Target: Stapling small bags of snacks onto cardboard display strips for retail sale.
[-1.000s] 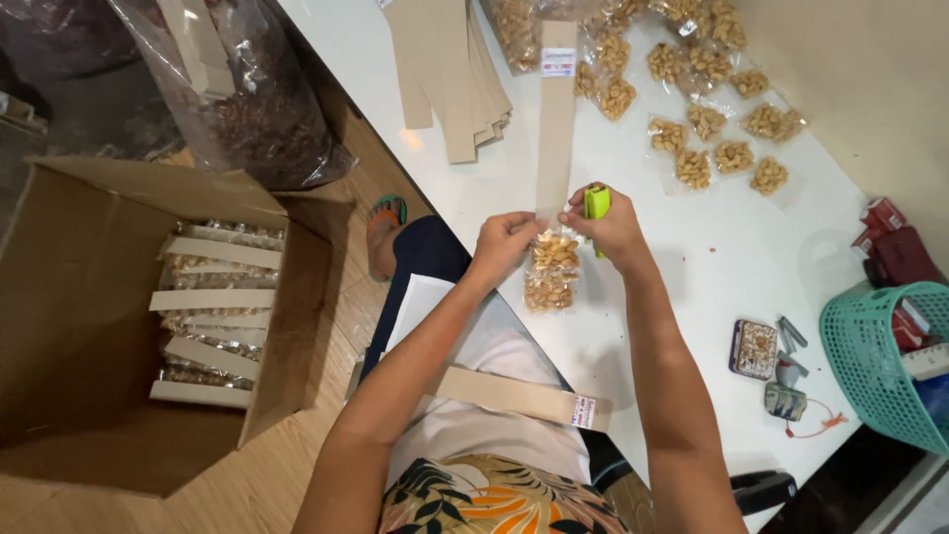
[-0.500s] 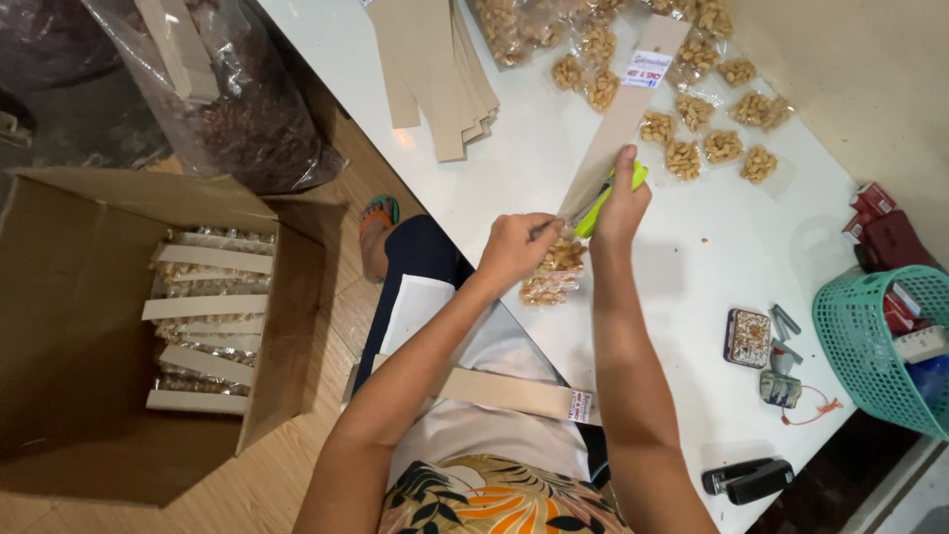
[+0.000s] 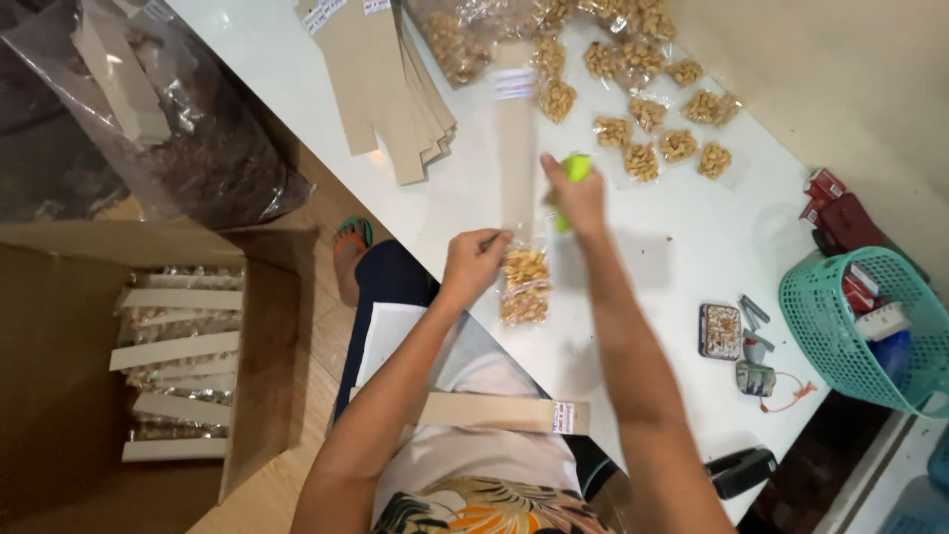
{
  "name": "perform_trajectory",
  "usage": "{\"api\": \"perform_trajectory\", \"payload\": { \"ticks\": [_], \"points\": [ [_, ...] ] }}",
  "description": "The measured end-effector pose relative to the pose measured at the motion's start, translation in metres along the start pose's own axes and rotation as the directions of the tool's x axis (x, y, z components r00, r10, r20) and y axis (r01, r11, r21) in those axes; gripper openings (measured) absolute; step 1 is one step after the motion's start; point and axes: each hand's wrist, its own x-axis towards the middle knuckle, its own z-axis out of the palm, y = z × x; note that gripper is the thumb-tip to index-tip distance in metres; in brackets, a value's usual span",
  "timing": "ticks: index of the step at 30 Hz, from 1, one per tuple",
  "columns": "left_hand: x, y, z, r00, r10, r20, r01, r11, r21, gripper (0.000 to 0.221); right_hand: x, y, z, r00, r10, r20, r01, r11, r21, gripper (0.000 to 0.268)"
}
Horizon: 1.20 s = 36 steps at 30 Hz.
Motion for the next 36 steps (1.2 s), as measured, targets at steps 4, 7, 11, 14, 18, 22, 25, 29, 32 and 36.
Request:
{"api": "perform_trajectory", "payload": {
  "ticks": [4,7,11,14,18,22,25,29,32,36],
  "points": [
    [0.007,-0.025,-0.003,0.991,-0.133,-0.017,0.132,0.991,-0.034,0.032,0.06,0.04,-0.072,0.958,-0.28,-0.062,0.163,0.709,-0.687,0.068],
    [0.005,-0.009,-0.009,0.979,-0.2,-0.034,0.194,0.972,-0.136,0.037,0.048,0.067,-0.089,0.913,-0.402,-0.066,0.119,0.418,-0.901,0.048],
    [0.02,-0.03,-0.006,0.966,-0.255,-0.031,0.245,0.952,-0.185,0.033,0.01,0.057,-0.099,0.78,-0.622,0.06,0.342,0.344,-0.875,0.036],
    [0.016,-0.008,-0.005,0.962,-0.269,-0.042,0.246,0.924,-0.292,0.034,-0.029,-0.009,-0.098,0.83,-0.549,0.092,0.494,0.65,-0.577,0.022],
    [0.017,-0.002,-0.003,0.96,-0.271,0.069,0.253,0.738,-0.626,0.032,-0.064,-0.083,-0.072,0.926,-0.067,0.372,0.091,0.995,-0.048,0.027],
    [0.013,0.002,-0.006,0.966,-0.243,0.089,0.241,0.715,-0.656,0.045,-0.056,-0.047,-0.025,0.881,-0.003,0.472,0.002,1.0,0.001,0.027],
    [0.003,0.025,-0.013,0.981,-0.195,-0.002,0.182,0.922,-0.343,0.035,-0.05,-0.031,-0.011,0.899,0.046,0.435,-0.032,0.999,-0.039,0.024],
    [0.0,0.021,-0.01,0.986,-0.145,-0.087,0.118,0.958,-0.26,0.027,-0.049,-0.034,-0.008,0.928,0.102,0.358,-0.079,0.994,-0.076,0.019],
    [-0.005,0.024,-0.009,0.992,-0.056,-0.112,0.029,0.973,-0.23,0.025,-0.047,-0.058,0.0,0.982,0.158,0.1,-0.173,0.972,0.159,0.025],
    [-0.019,0.043,-0.006,0.984,0.09,-0.156,-0.116,0.979,-0.17,0.022,-0.052,-0.083,0.026,0.966,0.219,-0.137,-0.141,0.891,0.432,0.053]
  ]
}}
